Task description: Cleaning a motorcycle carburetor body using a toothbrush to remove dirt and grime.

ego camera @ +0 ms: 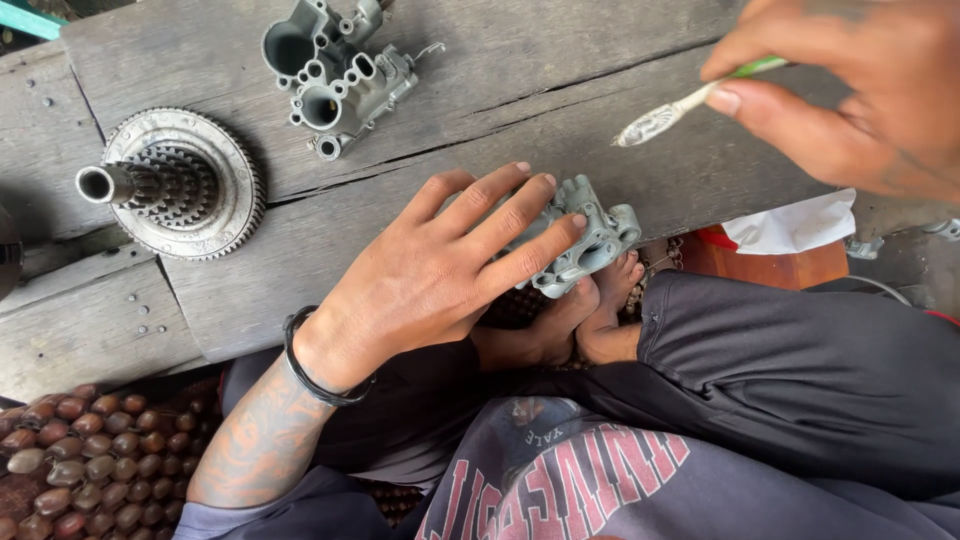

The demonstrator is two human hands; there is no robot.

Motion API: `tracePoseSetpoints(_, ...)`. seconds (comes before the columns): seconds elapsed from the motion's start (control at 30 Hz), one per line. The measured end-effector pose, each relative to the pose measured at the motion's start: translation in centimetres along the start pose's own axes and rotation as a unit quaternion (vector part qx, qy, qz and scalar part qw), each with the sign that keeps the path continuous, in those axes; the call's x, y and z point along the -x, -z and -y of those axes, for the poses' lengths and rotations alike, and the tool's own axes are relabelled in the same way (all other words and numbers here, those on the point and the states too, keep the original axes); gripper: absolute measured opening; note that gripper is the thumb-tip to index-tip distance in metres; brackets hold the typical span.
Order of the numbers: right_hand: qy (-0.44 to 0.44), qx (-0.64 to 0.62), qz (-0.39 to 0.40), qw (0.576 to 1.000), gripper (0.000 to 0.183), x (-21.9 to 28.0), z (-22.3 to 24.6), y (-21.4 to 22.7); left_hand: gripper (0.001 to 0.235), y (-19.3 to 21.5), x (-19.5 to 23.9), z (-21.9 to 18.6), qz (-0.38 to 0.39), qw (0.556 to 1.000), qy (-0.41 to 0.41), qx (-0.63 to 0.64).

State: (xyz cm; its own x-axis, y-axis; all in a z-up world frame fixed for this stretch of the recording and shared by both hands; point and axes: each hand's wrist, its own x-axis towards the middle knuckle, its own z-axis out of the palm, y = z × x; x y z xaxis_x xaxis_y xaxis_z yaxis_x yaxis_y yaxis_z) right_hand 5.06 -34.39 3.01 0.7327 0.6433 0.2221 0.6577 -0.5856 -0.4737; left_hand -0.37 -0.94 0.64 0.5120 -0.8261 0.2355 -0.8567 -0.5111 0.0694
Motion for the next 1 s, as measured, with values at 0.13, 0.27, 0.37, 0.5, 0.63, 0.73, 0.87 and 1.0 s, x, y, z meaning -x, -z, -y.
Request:
tracePoseSetpoints(0.13, -0.053, 0.010, 0.125, 0.991, 0.003, -2.8, -0.2, -0.9, 0.054, 0.2, -0.2, -0.2, -0.012, 1.000, 0.002, -0.015)
tracePoseSetpoints(0.27, -0.061, -0.021, 0.222, 0.973, 0.011, -4.8, -1.1, -1.5, 0.051, 0.2, -0.4, -0.2, -0.018, 1.000, 0.004, -0.001)
tracePoseSetpoints(0.37, -0.020, -0.074, 0.157, 0.985, 0.008, -4.8, -3.6, -3.3, 0.064, 0.0, -0.2, -0.1, 0.014, 1.000, 0.005, 0.011)
tracePoseSetpoints(0.5, -0.025, -0.164, 0.207, 0.964, 0.011, -6.6, -4.5, -4.5, 0.059, 0.4, -0.6, -0.2, 0.004, 1.000, 0.001, 0.013)
tracePoseSetpoints(0.63, -0.032, -0.144, 0.273, 0.951, 0.012, -7.9, -4.1, -5.0, 0.062, 0.4, -0.7, -0.3, 0.025, 1.000, 0.004, 0.001)
tracePoseSetpoints(0.73, -0.041, -0.172, 0.300, 0.937, 0.011, -8.4, -4.2, -5.9, 0.063, 0.3, -0.6, -0.3, 0.027, 1.000, 0.005, 0.006)
tracePoseSetpoints(0.87, -0.032, -0.195, 0.340, 0.920, 0.011, -9.2, -4.6, -6.7, 0.063, 0.4, -0.8, -0.5, 0.023, 1.000, 0.005, 0.016)
tracePoseSetpoints(1.0, 0.020, -0.221, 0.334, 0.916, 0.012, -9.7, -5.2, -7.1, 0.065, 0.3, -0.7, -0.3, 0.028, 0.999, 0.010, 0.023)
